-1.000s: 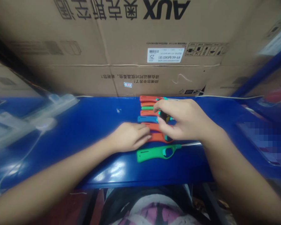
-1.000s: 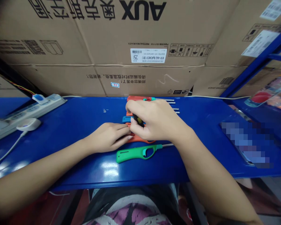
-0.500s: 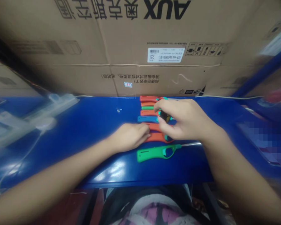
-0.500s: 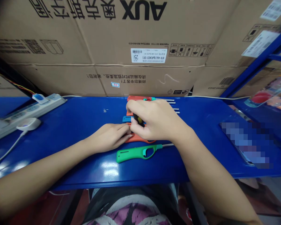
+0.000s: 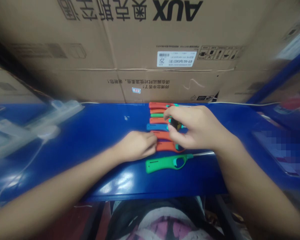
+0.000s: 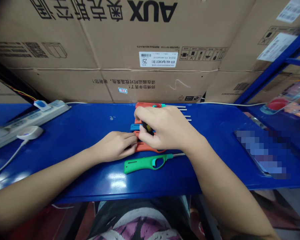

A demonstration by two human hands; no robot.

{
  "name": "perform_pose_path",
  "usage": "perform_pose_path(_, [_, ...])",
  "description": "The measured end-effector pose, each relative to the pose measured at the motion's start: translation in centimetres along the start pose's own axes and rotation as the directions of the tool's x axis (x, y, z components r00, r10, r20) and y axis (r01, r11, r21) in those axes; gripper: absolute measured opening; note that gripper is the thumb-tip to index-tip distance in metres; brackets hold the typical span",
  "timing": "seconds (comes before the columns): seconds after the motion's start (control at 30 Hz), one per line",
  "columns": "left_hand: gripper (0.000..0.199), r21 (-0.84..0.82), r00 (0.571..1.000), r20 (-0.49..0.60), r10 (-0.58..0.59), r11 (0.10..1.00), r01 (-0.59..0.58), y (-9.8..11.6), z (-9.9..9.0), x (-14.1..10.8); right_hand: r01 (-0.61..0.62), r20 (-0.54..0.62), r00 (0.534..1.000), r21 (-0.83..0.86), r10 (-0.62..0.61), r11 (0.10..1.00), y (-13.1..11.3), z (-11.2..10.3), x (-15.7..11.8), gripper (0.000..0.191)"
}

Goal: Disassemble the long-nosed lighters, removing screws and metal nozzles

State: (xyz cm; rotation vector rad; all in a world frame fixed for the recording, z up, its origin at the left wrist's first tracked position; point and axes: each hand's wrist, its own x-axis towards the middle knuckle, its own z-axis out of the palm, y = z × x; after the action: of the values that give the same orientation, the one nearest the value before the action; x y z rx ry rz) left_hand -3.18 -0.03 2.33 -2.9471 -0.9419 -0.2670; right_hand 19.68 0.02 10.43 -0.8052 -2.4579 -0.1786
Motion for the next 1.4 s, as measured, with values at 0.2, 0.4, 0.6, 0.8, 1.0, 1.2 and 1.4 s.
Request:
perform_pose_path(0.2, [0.026,-0.056,0.989,-0.039,-0.144,0.988,0.142,-1.1,-0.9,-0.1,0.003,-0.004,1.0,-0.004,-0.003,1.0,0.0,0.1,-0.1,0.012])
perform_pose_path(0.4, [0.021,-0.05,0.863,-0.188,-0.468,0.882,0.468,-7.7,-1.8,-2.0,-0.018,0.008,1.0,-0.005,0.018,1.0,-0.1,0.0,-0.2,0.014])
perform_pose_path(0.6, [0.023,-0.221,0.745,-0.185,-0.641,0.766,0.604,-12.3,-0.7,-3.4,-0.027,0.001,1.0,-0.007,0.027,1.0,-0.1,0.0,-0.1,0.015])
perform_pose_path(0.8, [0.026,-0.268,0.757,-0.198,-0.623,0.777,0.57,-12.5,0.4,-3.2,-0.017,-0.006,1.0,-0.032,0.016,0.999,0.0,0.0,-0.1,0.015])
perform_pose_path(1.0, [0.025,-0.242,0.737,-0.314,-0.599,0.801,0.548,-12.0,-0.3,-3.1,0.0,-0.017,1.0,-0.042,0.0,0.999,-0.1,0.0,-0.1,0.015])
perform_pose_path(1.2, [0.03,-0.284,0.972,-0.147,-0.184,0.949,0.136,-6.9,-2.9,-2.6,-0.071,-0.201,0.979,-0.174,0.035,0.982,0.0,0.7,-0.1,0.029])
perform_pose_path(1.4, [0.044,-0.213,0.993,-0.01,0.122,0.97,-0.121,-1.2,-2.7,-2.2,-0.102,-0.405,0.912,-0.078,0.062,0.992,-0.7,1.0,0.0,0.017])
